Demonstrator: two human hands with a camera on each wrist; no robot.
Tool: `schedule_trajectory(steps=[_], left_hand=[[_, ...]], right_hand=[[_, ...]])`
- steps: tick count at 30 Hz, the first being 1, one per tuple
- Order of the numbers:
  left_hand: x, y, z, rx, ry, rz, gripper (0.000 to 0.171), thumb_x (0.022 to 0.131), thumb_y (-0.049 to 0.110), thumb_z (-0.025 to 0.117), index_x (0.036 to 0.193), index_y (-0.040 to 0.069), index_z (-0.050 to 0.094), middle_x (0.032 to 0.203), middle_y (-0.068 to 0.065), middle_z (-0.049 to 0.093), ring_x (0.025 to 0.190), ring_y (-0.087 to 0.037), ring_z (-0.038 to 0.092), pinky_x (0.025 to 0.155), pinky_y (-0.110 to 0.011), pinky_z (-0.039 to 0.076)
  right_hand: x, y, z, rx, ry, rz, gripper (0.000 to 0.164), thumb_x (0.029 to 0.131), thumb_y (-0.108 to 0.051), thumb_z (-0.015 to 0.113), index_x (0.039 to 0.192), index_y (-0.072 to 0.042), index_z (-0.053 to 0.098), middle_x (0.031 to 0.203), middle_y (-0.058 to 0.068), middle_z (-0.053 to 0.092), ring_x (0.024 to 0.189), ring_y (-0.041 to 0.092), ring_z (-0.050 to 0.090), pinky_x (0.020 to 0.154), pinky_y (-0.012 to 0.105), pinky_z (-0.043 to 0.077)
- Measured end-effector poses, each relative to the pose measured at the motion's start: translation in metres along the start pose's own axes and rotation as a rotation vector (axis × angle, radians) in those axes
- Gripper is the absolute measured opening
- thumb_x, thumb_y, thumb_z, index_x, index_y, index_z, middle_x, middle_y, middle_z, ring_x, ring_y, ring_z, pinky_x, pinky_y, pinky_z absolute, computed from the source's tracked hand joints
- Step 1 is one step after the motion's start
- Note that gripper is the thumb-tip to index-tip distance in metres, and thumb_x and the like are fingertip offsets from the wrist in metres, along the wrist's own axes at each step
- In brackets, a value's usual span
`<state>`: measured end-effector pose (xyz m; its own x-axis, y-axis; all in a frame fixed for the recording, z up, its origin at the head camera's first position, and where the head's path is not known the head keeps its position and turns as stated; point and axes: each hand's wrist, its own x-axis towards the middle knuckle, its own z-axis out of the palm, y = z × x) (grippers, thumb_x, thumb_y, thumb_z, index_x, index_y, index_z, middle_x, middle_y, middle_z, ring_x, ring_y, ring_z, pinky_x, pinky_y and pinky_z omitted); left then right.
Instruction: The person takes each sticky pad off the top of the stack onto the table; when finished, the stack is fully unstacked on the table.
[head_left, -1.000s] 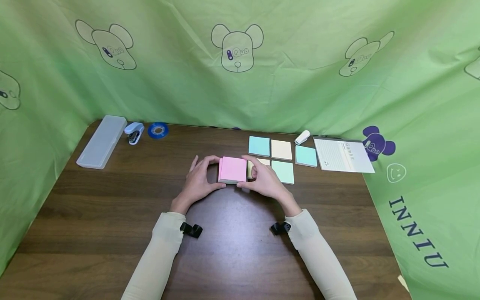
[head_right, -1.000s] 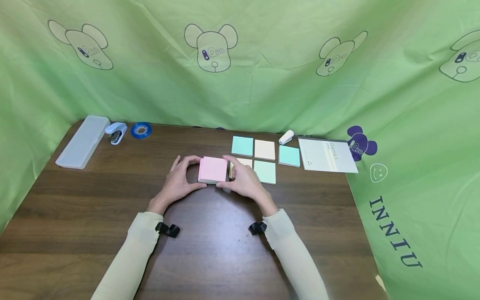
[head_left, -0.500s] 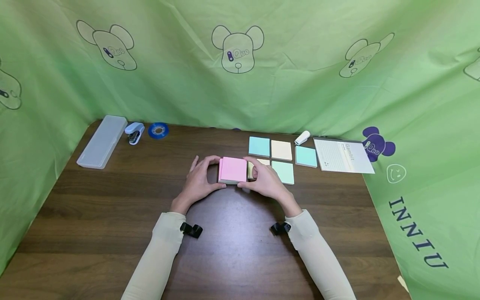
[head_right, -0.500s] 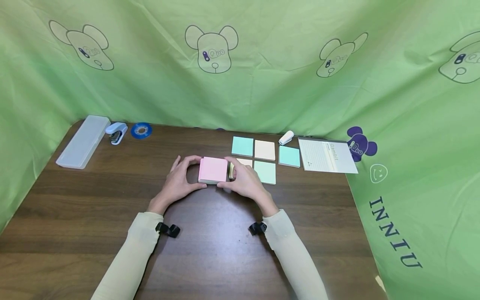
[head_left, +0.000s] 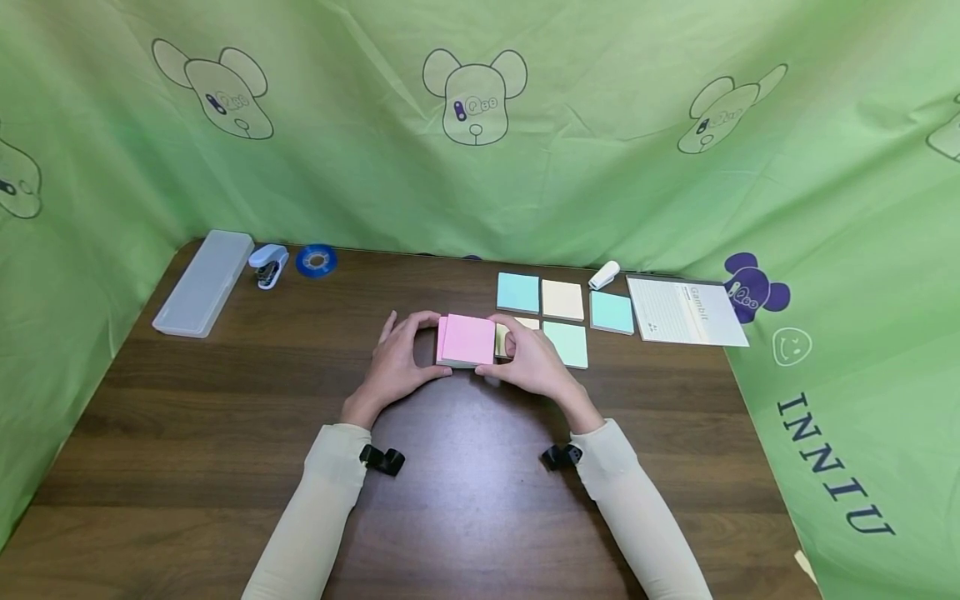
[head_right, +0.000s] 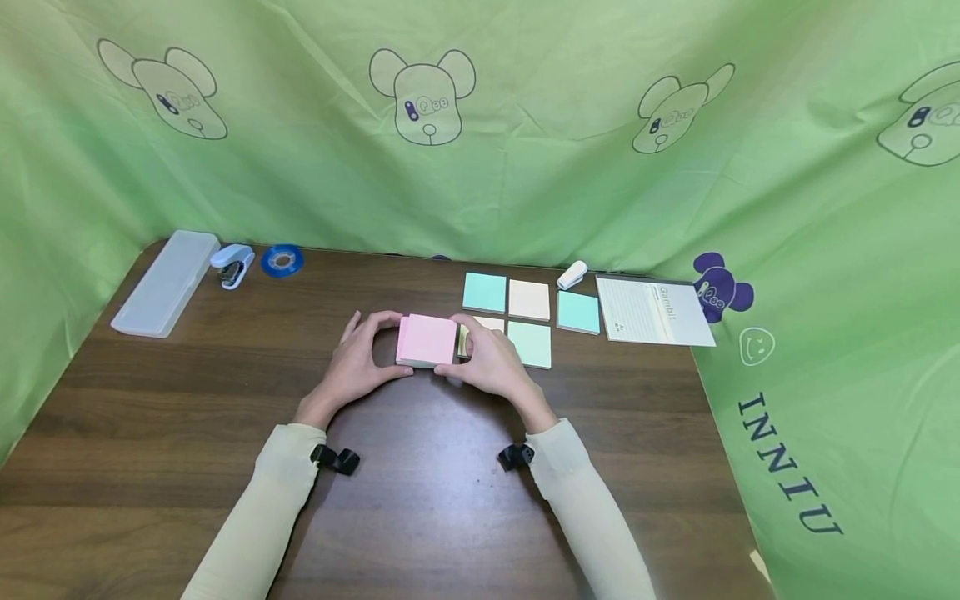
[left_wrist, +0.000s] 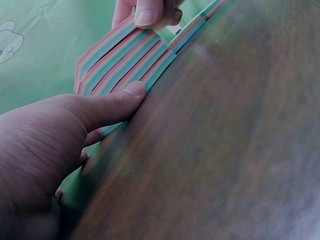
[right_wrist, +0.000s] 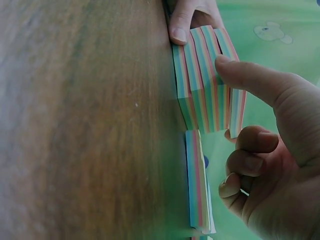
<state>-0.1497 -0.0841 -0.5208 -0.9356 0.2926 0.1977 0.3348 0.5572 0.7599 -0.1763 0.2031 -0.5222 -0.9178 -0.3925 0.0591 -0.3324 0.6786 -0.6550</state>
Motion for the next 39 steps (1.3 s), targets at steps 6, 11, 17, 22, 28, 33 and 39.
schedule_trajectory(steps=[6, 11, 17, 22, 28, 33, 39], left_hand=[[0.0, -0.001, 0.0, -0.001, 0.0, -0.005, 0.093, 0.079, 0.019, 0.104, 0.155, 0.011, 0.051, 0.148, -0.011, 0.068, 0.145, -0.029, 0.059, 0.14, -0.053, 0.003], [0.0, -0.001, 0.0, 0.001, 0.002, -0.003, 0.094, 0.079, 0.019, 0.105, 0.155, 0.012, 0.051, 0.148, -0.011, 0.068, 0.145, -0.029, 0.059, 0.14, -0.053, 0.003], [0.0, 0.0, 0.001, 0.005, 0.004, -0.002, 0.093, 0.079, 0.019, 0.105, 0.154, 0.011, 0.051, 0.148, -0.011, 0.068, 0.145, -0.03, 0.059, 0.14, -0.053, 0.004], [0.0, 0.0, 0.001, 0.007, 0.008, 0.0, 0.093, 0.078, 0.017, 0.105, 0.154, 0.009, 0.052, 0.147, -0.013, 0.068, 0.145, -0.03, 0.059, 0.14, -0.053, 0.005], [0.0, -0.001, 0.001, 0.003, 0.004, -0.005, 0.093, 0.078, 0.018, 0.105, 0.154, 0.011, 0.051, 0.149, -0.011, 0.068, 0.145, -0.03, 0.059, 0.14, -0.053, 0.004], [0.0, -0.002, 0.001, -0.002, 0.004, -0.003, 0.093, 0.078, 0.019, 0.105, 0.154, 0.012, 0.052, 0.149, -0.011, 0.068, 0.145, -0.03, 0.059, 0.14, -0.053, 0.004], [0.0, 0.0, 0.0, -0.002, 0.003, -0.005, 0.092, 0.079, 0.019, 0.105, 0.154, 0.011, 0.052, 0.148, -0.012, 0.068, 0.145, -0.03, 0.059, 0.14, -0.053, 0.004]], right_hand=[[-0.002, 0.003, 0.0, 0.022, 0.015, -0.011, 0.092, 0.077, -0.05, 0.101, 0.153, -0.018, 0.061, 0.078, -0.005, 0.053, 0.069, 0.013, 0.043, 0.06, 0.031, 0.036], [-0.007, -0.004, -0.008, 0.064, 0.036, -0.048, 0.088, 0.079, -0.048, 0.1, 0.15, -0.015, 0.062, 0.077, -0.006, 0.048, 0.07, 0.012, 0.04, 0.063, 0.029, 0.033], [-0.016, -0.029, -0.022, 0.081, 0.027, -0.049, 0.085, 0.078, -0.032, 0.101, 0.149, -0.006, 0.063, 0.075, -0.006, 0.043, 0.069, 0.009, 0.035, 0.064, 0.029, 0.03], [-0.019, -0.036, -0.026, 0.053, 0.017, -0.025, 0.083, 0.079, -0.026, 0.102, 0.15, -0.006, 0.064, 0.072, -0.007, 0.039, 0.067, 0.007, 0.031, 0.065, 0.028, 0.027], [-0.023, -0.033, -0.031, 0.06, 0.02, -0.013, 0.083, 0.079, -0.026, 0.102, 0.15, -0.009, 0.063, 0.072, -0.009, 0.037, 0.068, 0.009, 0.031, 0.067, 0.029, 0.029], [-0.028, -0.028, -0.038, 0.079, 0.037, -0.024, 0.078, 0.08, -0.024, 0.102, 0.146, -0.012, 0.064, 0.073, -0.009, 0.035, 0.069, 0.008, 0.031, 0.068, 0.029, 0.031], [-0.037, -0.022, -0.047, 0.083, 0.056, -0.036, 0.077, 0.079, -0.022, 0.103, 0.146, -0.012, 0.064, 0.074, -0.009, 0.034, 0.07, 0.008, 0.032, 0.068, 0.029, 0.034]])
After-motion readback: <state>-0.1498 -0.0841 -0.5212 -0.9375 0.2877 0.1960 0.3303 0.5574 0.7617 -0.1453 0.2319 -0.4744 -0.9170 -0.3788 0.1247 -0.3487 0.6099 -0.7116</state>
